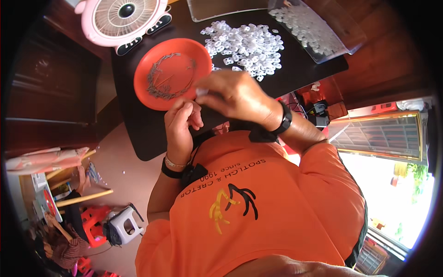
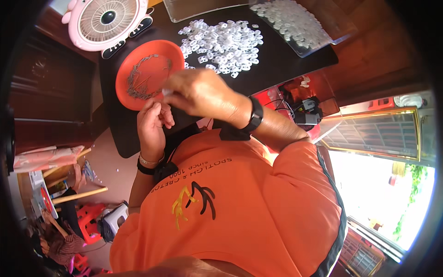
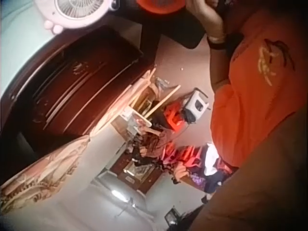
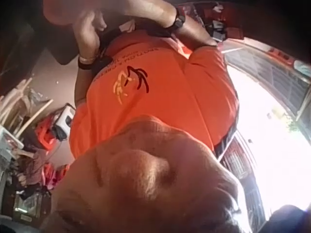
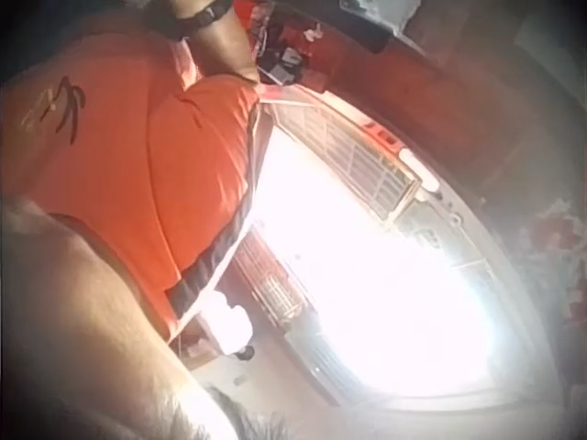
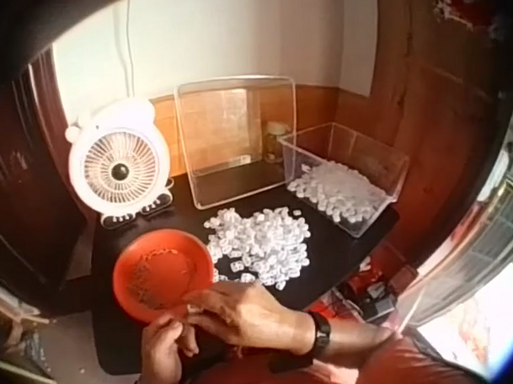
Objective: Assembling small white plastic components by joining them with small metal rings/clips by hand.
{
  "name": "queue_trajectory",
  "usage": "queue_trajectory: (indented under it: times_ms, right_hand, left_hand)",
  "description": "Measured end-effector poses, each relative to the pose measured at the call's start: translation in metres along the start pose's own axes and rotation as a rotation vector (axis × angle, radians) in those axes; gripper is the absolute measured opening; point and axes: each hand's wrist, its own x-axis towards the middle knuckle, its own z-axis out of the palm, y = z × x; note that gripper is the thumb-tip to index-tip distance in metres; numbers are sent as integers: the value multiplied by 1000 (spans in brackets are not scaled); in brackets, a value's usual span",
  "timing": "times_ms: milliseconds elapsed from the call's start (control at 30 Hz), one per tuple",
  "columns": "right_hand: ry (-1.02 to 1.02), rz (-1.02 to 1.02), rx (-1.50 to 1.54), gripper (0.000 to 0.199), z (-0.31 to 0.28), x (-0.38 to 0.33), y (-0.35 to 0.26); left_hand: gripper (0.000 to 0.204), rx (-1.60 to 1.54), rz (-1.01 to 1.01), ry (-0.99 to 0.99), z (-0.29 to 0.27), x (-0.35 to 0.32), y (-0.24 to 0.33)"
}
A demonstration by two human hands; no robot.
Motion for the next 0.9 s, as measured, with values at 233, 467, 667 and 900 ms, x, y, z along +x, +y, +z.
queue_trajectory:
  times_ms: [233,467,667,900]
  right_hand:
    - [520,310,-512,17,-140,43,22]
    - [511,303,-1000,23,-220,29,104]
    - [457,317,-799,22,-192,15,97]
    - [-70,402,-571,21,-138,8,131]
  left_hand:
    - [22,82,34,-75,-1,3,-1]
    - [22,105,17,-50,0,1,0]
    - [22,120,11,-56,1,2,1]
    - [21,152,16,-44,2,0,0]
